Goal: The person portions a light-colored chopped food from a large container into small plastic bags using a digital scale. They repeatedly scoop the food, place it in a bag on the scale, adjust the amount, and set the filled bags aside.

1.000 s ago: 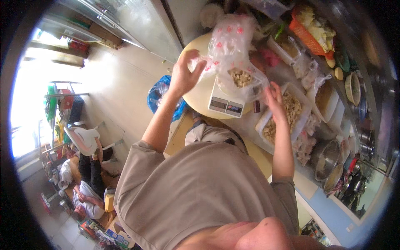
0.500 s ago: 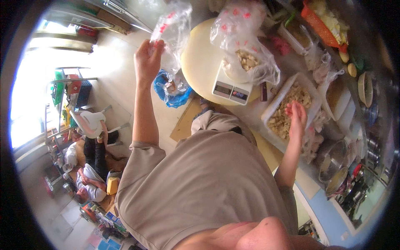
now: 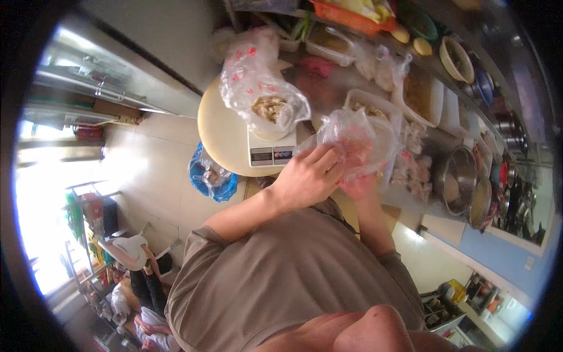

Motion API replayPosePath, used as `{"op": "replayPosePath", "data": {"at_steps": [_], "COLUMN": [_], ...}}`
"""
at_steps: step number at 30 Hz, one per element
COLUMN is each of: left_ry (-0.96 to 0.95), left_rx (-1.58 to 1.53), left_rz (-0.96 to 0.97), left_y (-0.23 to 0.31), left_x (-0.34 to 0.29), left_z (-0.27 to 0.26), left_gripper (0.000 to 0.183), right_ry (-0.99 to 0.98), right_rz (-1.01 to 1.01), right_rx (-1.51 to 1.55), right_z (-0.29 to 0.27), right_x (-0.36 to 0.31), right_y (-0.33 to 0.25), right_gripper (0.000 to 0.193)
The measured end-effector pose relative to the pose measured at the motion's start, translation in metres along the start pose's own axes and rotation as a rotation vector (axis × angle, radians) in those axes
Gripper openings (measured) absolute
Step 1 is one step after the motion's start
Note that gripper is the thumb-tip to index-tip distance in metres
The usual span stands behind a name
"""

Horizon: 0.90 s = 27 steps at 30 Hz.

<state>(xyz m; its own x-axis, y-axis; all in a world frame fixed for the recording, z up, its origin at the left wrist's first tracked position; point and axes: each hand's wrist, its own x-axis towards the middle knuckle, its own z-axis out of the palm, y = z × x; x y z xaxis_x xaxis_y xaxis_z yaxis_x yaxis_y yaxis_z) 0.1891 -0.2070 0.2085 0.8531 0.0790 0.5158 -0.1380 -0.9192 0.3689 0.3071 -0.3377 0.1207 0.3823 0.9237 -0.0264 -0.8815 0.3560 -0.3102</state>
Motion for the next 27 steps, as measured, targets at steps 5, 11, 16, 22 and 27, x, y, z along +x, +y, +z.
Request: {"op": "replayPosePath", "data": {"at_steps": [5,11,16,22,27], "left_ry": [-0.073,-0.7,-0.668,-0.646,-0.576], "left_rx": [-0.264,-1.138,-1.038,-0.549,-1.099], "left_rz": [-0.115,-0.669,-0.529,-0.166,-0.14], "left_y": [0.0,-0.041,-0.03,-0.007,-0.025], "left_x": [0.011,0.038,0.066,0.073,0.081], "left_z": [0.014,0.016,0.044,0.045,0.103], "left_gripper": [0.026,0.018,0.016,0.018,0.026], "right_ry": [0.361,0.356,0.013,-0.138,-0.005], "right_rz": [-0.08,-0.356,0.161,0.385,0.213], "right_rx": [-0.801,-0.651,-0.181,-0.912,-0.723], "right_z": [-0.034,-0.03,-0.035,-0.012,-0.023], "right_x": [-0.048,-0.072,-0.042,-0.076,-0.088], "right_y": [-0.022,-0.15,-0.102,-0.116,-0.121], "right_gripper": [0.033,0.041,0.047,0.043,0.041]}}
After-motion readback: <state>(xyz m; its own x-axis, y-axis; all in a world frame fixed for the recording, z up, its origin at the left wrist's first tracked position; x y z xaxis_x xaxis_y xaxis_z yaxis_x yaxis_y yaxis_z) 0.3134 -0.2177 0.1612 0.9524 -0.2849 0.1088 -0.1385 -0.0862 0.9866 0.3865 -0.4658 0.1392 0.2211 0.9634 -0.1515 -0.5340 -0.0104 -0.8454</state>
